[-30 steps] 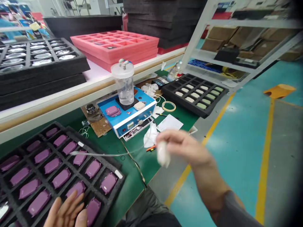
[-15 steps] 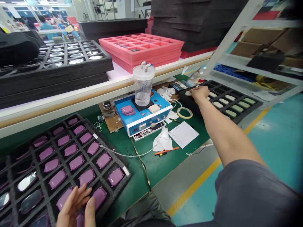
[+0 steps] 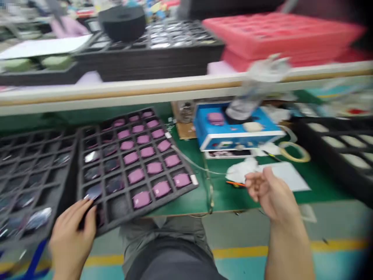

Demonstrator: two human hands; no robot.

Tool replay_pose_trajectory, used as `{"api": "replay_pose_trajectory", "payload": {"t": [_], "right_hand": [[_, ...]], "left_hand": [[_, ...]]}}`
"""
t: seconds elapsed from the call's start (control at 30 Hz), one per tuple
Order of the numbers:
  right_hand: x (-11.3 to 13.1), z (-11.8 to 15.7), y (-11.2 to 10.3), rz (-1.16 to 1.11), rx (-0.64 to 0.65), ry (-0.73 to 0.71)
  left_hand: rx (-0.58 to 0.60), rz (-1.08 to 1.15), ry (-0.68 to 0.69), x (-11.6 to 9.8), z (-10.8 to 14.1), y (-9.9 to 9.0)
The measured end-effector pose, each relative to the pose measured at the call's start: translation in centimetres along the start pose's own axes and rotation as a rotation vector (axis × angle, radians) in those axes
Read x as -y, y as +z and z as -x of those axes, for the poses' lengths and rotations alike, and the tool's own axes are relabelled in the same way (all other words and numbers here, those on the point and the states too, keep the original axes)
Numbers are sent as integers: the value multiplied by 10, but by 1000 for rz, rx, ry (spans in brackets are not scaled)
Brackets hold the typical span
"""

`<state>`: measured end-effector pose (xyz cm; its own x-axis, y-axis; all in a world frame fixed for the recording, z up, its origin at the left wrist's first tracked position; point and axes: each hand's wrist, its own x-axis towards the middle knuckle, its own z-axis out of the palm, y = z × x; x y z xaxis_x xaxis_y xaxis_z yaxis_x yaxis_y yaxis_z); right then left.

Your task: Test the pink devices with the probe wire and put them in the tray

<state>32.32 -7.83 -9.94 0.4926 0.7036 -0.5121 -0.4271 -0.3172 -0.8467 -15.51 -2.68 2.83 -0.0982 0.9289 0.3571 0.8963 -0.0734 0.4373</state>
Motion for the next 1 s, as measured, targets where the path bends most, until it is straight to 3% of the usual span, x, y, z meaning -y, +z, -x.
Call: {"api": "replay_pose_trajectory", "payload": {"t": [0.1,0.2,0.27,0.4,0.5,0.6,0.7,0.77,0.9,1.0], "right_hand": [[-20,41,53,-86,285,224],[-16,50,93,-215,372,237],[-12,50,108,-233,433,255],[-16,59,104,-48,511,412],[-25,69,90,-23,419,486],[-34,71,80,-73,333,493],[-37,67,80,-188,276,446],[-32,65,87,-318,238,329],[-11,61,107,-525,194,72],[-5,58,116,-487,262,158]], "left_hand": [[125,-214,122,-11,2,-8],[214,-284,130,-4,1,-17],[250,-283,144,-3,1,-21],[388,-284,309,-22,-11,-15],[649,-363,438,-37,-35,-2],[764,-424,452,-41,-58,9],[727,-429,421,-38,-64,16],[618,-321,305,-39,-57,20],[410,227,-48,-58,-30,31],[305,562,-271,-77,-15,46]]}}
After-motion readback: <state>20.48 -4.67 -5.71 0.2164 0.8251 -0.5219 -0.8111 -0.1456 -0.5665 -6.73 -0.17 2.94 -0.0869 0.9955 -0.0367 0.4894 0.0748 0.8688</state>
